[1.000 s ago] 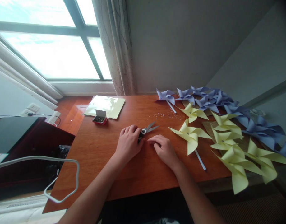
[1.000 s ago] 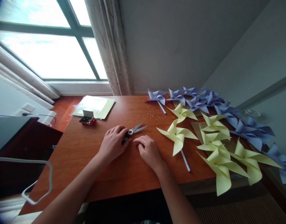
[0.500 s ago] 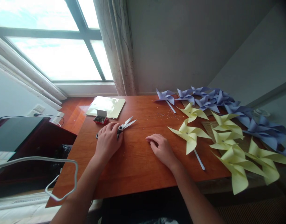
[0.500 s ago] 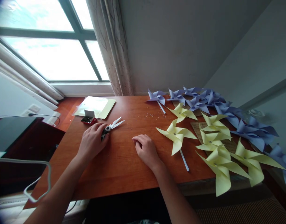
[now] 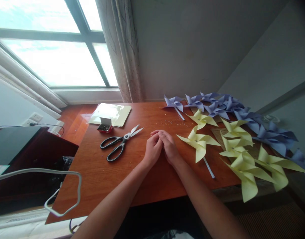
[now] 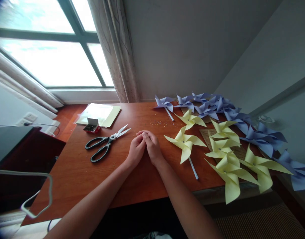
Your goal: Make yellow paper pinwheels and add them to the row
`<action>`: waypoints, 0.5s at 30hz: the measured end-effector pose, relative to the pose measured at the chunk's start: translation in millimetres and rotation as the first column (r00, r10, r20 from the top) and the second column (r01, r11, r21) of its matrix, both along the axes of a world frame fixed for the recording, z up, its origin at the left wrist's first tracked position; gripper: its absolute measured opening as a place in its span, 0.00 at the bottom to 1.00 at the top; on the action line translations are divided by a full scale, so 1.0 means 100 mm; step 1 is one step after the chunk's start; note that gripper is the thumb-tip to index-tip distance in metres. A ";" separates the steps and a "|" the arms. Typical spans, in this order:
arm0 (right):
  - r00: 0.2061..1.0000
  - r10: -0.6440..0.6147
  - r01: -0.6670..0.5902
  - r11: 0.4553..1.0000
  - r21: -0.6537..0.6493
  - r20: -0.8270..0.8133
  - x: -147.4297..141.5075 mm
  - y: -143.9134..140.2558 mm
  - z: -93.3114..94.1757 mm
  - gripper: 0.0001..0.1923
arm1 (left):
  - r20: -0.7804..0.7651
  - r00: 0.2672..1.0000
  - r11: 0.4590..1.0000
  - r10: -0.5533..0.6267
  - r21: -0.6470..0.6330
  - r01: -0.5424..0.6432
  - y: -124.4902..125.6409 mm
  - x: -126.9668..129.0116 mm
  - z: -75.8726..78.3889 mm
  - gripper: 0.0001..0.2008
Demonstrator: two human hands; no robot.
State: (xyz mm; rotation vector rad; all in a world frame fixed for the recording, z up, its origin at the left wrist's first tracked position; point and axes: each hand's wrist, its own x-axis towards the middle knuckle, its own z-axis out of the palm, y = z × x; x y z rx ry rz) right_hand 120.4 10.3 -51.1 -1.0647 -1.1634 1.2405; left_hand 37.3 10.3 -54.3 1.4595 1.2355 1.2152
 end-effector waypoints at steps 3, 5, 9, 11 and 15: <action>1.000 -0.015 0.015 1.000 0.003 0.009 -0.02 -0.01 -0.02 0.13 | 0.035 0.999 0.999 0.035 -0.011 -0.034 -0.03 -0.03 -0.05 0.15; 0.999 -0.032 0.032 0.999 0.013 0.023 -0.03 -0.03 -0.02 0.13 | 0.046 0.998 0.999 0.038 -0.020 -0.037 -0.05 -0.06 -0.05 0.15; 0.998 -0.041 0.040 0.999 0.023 0.049 -0.04 -0.06 -0.01 0.12 | 0.060 0.998 0.999 0.034 -0.036 -0.032 -0.07 -0.07 -0.03 0.14; 0.998 -0.043 0.042 0.999 0.021 0.054 -0.04 -0.06 -0.01 0.12 | 0.066 0.997 0.999 0.033 -0.045 -0.030 -0.06 -0.07 -0.03 0.14; 0.998 -0.046 0.045 0.999 0.014 0.050 -0.04 -0.06 -0.03 0.12 | 0.089 0.996 0.997 0.031 -0.067 -0.026 -0.06 -0.07 -0.02 0.12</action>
